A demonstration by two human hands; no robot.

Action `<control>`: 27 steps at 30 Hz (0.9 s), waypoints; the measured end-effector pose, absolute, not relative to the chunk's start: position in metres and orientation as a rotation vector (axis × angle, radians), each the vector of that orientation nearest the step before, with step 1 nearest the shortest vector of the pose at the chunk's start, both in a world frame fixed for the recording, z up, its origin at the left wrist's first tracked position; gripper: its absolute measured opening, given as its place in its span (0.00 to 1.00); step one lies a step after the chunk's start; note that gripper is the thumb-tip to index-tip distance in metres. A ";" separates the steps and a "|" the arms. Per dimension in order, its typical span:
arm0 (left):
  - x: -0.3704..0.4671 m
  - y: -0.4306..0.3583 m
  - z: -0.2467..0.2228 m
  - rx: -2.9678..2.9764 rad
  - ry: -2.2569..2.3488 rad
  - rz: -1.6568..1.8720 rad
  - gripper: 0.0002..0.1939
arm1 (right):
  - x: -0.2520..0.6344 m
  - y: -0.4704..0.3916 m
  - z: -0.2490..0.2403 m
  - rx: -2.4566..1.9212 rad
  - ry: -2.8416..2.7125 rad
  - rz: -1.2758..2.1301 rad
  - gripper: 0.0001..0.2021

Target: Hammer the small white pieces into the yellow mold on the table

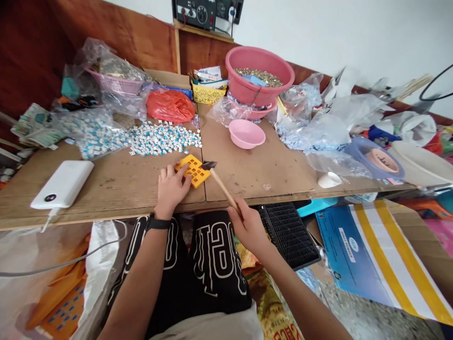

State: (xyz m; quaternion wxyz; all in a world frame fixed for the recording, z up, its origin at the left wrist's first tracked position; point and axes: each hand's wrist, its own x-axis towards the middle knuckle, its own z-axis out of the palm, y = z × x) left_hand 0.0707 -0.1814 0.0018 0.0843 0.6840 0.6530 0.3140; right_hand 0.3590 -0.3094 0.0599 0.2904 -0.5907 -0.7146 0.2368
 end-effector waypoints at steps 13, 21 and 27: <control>0.057 -0.178 0.008 1.992 1.807 1.096 0.32 | 0.376 -0.308 0.046 -1.639 -1.965 0.783 0.18; 0.058 -0.173 -0.003 2.074 1.647 0.983 0.23 | 0.350 -0.310 0.046 -1.636 -1.711 0.662 0.20; 0.054 -0.183 0.002 2.015 1.620 1.029 0.21 | 0.347 -0.309 0.030 -1.713 -1.962 0.731 0.18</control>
